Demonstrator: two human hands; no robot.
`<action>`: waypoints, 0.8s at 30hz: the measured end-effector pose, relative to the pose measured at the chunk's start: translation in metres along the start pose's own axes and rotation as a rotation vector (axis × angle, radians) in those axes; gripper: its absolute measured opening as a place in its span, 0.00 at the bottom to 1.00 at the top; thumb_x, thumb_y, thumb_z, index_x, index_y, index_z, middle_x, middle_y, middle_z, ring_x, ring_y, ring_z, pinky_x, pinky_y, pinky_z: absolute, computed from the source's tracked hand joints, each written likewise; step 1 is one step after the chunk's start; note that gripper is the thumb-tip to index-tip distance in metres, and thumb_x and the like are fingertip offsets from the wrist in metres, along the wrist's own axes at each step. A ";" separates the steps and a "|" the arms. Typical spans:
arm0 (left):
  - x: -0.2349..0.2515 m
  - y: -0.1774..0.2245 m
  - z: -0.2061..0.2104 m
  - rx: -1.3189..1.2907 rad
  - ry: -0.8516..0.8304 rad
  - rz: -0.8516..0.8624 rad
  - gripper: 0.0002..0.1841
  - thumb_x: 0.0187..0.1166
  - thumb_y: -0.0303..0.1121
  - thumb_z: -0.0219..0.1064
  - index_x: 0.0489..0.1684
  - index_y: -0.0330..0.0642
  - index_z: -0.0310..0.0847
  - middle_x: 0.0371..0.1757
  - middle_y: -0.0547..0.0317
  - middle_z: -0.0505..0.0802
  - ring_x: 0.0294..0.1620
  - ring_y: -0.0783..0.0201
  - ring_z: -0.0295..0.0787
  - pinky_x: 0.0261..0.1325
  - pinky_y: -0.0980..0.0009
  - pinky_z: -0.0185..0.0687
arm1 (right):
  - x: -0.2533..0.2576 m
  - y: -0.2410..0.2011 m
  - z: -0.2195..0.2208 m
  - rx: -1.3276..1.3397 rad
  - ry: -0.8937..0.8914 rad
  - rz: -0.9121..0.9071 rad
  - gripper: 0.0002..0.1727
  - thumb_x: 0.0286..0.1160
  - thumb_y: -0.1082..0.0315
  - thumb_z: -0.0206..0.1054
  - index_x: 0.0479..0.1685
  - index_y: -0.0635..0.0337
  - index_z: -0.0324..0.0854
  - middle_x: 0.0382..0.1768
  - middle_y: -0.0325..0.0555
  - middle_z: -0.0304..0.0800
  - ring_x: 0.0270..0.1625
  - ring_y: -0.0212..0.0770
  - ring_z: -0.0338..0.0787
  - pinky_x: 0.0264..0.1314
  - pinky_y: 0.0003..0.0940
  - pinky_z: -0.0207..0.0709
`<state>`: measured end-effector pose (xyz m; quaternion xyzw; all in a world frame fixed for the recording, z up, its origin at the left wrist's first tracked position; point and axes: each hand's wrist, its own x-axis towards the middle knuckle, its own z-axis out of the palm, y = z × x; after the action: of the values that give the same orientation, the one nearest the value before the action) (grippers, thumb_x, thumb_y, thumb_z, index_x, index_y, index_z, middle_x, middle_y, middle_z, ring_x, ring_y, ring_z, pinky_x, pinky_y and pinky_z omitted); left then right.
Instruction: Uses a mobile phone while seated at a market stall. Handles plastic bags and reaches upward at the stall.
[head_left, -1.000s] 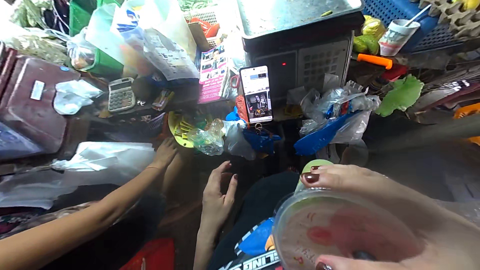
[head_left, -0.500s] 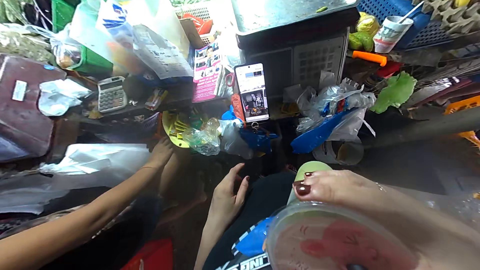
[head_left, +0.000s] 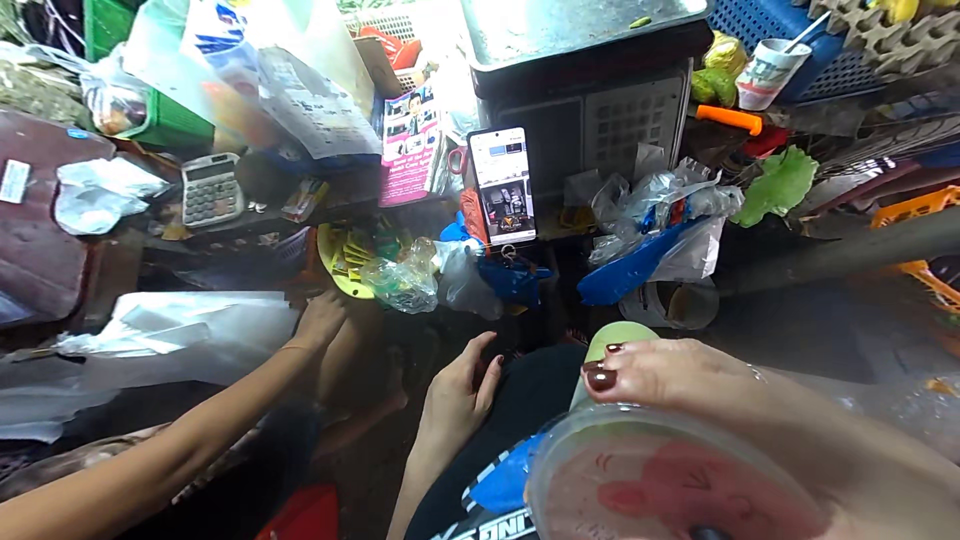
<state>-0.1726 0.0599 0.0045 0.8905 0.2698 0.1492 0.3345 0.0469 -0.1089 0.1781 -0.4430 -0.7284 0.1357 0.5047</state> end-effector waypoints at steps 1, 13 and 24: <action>0.000 0.000 0.000 -0.004 0.001 0.000 0.21 0.87 0.42 0.57 0.72 0.43 0.82 0.22 0.63 0.85 0.18 0.67 0.77 0.26 0.67 0.81 | 0.000 0.000 0.000 -0.007 0.000 -0.005 0.20 0.83 0.60 0.66 0.70 0.55 0.79 0.75 0.56 0.79 0.81 0.43 0.77 0.84 0.37 0.71; -0.006 0.006 -0.003 0.059 -0.214 -0.134 0.21 0.87 0.44 0.56 0.72 0.49 0.82 0.25 0.55 0.90 0.23 0.55 0.88 0.30 0.52 0.85 | -0.001 0.000 0.002 -0.039 -0.004 -0.031 0.21 0.83 0.60 0.67 0.71 0.55 0.79 0.75 0.55 0.79 0.81 0.43 0.77 0.84 0.37 0.70; -0.009 0.009 -0.004 0.075 -0.270 -0.157 0.21 0.89 0.44 0.53 0.73 0.48 0.81 0.33 0.50 0.95 0.34 0.49 0.95 0.38 0.47 0.88 | -0.002 -0.002 0.007 -0.059 -0.005 -0.039 0.20 0.83 0.60 0.66 0.71 0.53 0.78 0.75 0.54 0.80 0.81 0.42 0.78 0.84 0.37 0.70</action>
<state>-0.1780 0.0510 0.0128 0.8906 0.2963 -0.0086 0.3450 0.0407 -0.1100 0.1748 -0.4432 -0.7418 0.1053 0.4922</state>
